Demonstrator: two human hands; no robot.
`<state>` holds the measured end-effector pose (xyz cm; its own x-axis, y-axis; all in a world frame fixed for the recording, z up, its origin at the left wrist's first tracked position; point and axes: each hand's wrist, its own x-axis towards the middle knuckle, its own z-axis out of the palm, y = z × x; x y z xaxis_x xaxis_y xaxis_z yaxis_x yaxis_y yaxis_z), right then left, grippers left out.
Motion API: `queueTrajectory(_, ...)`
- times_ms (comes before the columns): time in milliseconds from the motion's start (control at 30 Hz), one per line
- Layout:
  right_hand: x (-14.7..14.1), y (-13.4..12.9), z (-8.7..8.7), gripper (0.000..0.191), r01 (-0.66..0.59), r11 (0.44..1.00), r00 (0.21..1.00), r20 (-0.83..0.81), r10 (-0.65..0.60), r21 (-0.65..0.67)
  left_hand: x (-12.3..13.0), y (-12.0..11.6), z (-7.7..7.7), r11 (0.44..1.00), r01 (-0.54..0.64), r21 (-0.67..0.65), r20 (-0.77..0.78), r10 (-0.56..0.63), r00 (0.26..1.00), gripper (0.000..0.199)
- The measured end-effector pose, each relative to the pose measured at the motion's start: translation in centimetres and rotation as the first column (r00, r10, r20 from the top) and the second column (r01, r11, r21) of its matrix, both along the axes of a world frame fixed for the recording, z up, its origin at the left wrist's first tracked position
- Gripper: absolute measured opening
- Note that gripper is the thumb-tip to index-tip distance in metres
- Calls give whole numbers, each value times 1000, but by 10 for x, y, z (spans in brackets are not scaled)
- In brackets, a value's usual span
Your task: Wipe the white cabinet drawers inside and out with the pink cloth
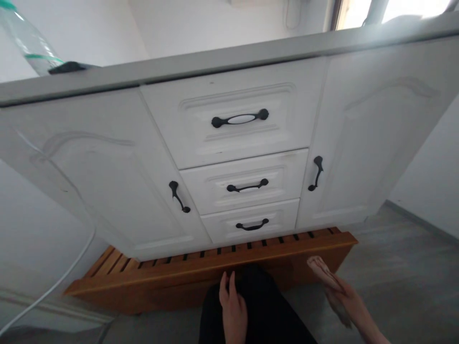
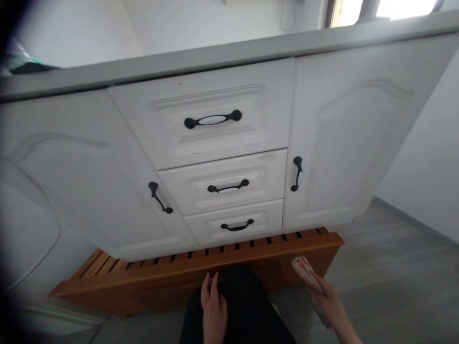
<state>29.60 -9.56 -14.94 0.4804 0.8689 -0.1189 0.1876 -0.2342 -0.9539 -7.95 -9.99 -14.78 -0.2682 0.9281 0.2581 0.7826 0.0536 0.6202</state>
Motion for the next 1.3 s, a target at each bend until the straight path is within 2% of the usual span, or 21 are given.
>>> queueTrajectory(67, -9, -30, 7, 35, 59, 993, 966, -244, -82, -98, 18, -10, 16, 998, 53, 25, 42, -54, 998, 52)
queueTrajectory(167, -27, -56, 45, 49, 7, 991, 815, -574, -83, -134, 63, -28, 42, 967, 254, -3, 153, -250, 956, 51)
queueTrajectory(233, -38, -59, 77, 57, -9, 994, 731, -679, -69, -111, 98, -38, 60, 901, 427, -79, 278, -391, 877, 51)
queueTrajectory(300, -46, -57, 105, 62, -11, 999, 705, -709, -26, -48, 129, -45, 78, 831, 543, -124, 462, -436, 772, 55)
queueTrajectory(367, -49, -55, 123, 61, -21, 999, 719, -695, 33, 26, 151, -50, 97, 806, 587, -73, 651, -408, 640, 59)
queueTrajectory(433, -49, -57, 133, 58, -51, 995, 780, -619, 90, 81, 163, -54, 116, 823, 568, 5, 767, -367, 526, 62)
queueTrajectory(567, -49, -64, 137, 55, -86, 981, 957, -258, 131, 176, 167, -65, 145, 867, 495, 55, 858, -294, 420, 63)
queueTrajectory(633, -54, -68, 138, 52, -106, 971, 983, -123, 134, 213, 168, -68, 155, 853, 511, 103, 899, -299, 319, 63)
queueTrajectory(700, -63, -73, 143, 50, -153, 956, 984, -51, 171, 250, 170, -67, 161, 833, 523, 182, 919, -333, 212, 66)
queueTrajectory(733, -67, -75, 146, 50, -180, 948, 981, -24, 193, 263, 171, -65, 163, 833, 514, 208, 921, -343, 183, 66)
queueTrajectory(867, -72, -79, 159, 45, -271, 927, 962, 37, 271, 260, 177, -53, 175, 870, 467, 157, 936, -282, 209, 50)
queueTrajectory(1033, -45, -77, 168, 38, -182, 952, 981, 109, 159, 245, 188, -40, 180, 839, 529, 129, 949, -259, 179, 36)
queueTrajectory(1200, -11, -78, 175, 37, -59, 984, 990, 136, 37, 168, 193, -32, 165, 884, 461, 73, 879, -275, 389, 22)
queueTrajectory(1267, -8, -80, 175, 45, 12, 993, 991, 133, -28, 119, 194, -31, 162, 885, 460, 78, 829, -313, 463, 18)
queueTrajectory(1300, -8, -82, 175, 50, 41, 996, 996, 79, -47, 80, 194, -31, 161, 886, 458, 74, 803, -326, 500, 17)
